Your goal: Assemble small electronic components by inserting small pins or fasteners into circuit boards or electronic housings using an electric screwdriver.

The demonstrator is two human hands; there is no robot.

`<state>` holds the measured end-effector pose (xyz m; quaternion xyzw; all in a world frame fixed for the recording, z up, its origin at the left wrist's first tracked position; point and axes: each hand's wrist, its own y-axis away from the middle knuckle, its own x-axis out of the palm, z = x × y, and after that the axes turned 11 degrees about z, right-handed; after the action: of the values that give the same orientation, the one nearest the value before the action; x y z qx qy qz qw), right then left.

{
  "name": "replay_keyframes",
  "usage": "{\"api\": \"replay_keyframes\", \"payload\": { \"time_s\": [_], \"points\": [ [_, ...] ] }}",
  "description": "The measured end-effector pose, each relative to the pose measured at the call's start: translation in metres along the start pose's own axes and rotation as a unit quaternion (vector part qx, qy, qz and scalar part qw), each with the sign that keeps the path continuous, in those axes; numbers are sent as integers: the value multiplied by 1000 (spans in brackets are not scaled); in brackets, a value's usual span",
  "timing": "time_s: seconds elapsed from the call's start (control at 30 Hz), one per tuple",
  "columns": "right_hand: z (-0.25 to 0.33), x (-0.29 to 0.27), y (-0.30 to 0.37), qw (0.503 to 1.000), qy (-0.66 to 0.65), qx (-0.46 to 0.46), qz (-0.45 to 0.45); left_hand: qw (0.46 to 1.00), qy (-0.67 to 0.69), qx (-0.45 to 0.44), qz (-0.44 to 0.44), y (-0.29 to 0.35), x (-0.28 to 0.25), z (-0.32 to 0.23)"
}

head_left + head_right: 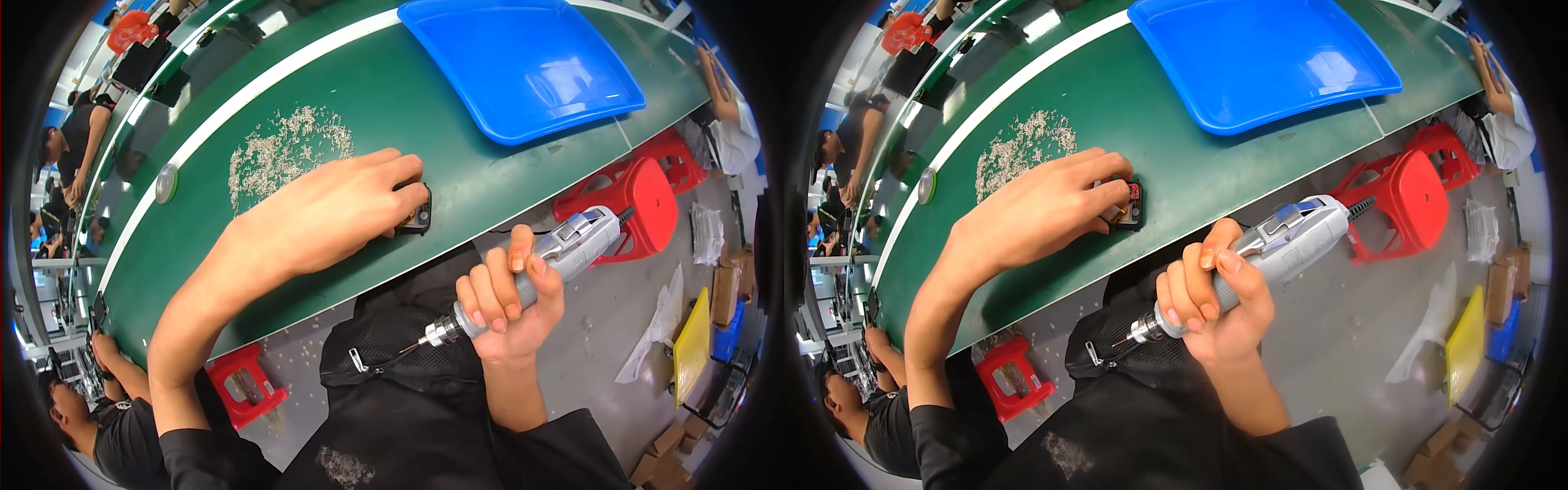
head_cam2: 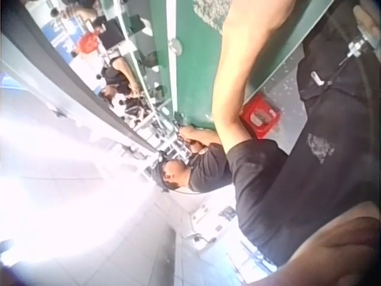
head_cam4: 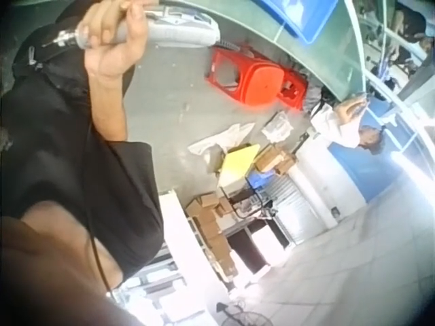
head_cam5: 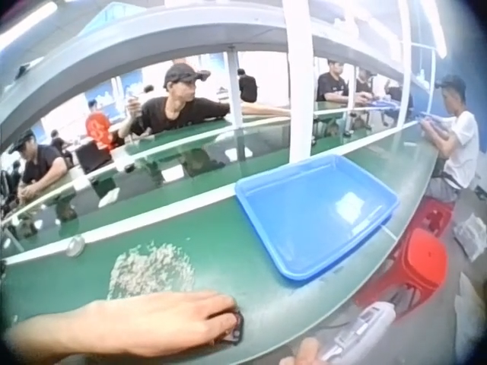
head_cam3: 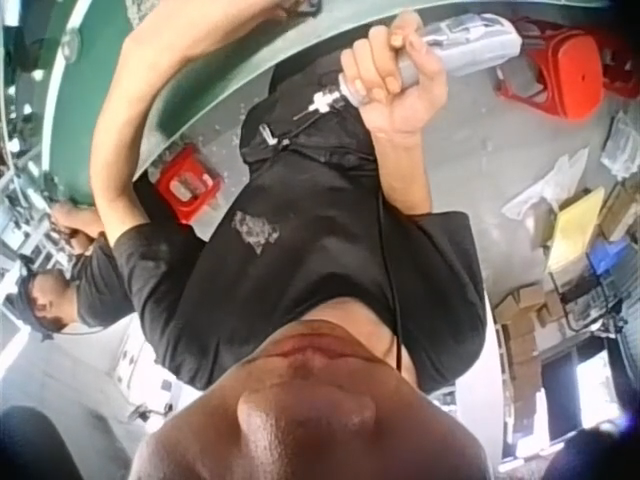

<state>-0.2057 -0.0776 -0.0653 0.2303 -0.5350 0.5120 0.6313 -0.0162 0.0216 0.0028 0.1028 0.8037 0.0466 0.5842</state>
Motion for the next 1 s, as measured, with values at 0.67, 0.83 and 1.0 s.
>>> {"api": "replay_keyframes", "payload": {
  "time_s": [0.67,0.83,1.0],
  "points": [
    [-9,-5,-6,999,-18,31,-11,987,-95,41,121,-10,-27,8],
    [-10,-7,-6,999,-24,42,-9,986,-107,26,127,-8,-31,8],
    [-9,-6,-4,999,-24,44,-12,995,-61,16,74,-1,-16,5]
  ]
}}
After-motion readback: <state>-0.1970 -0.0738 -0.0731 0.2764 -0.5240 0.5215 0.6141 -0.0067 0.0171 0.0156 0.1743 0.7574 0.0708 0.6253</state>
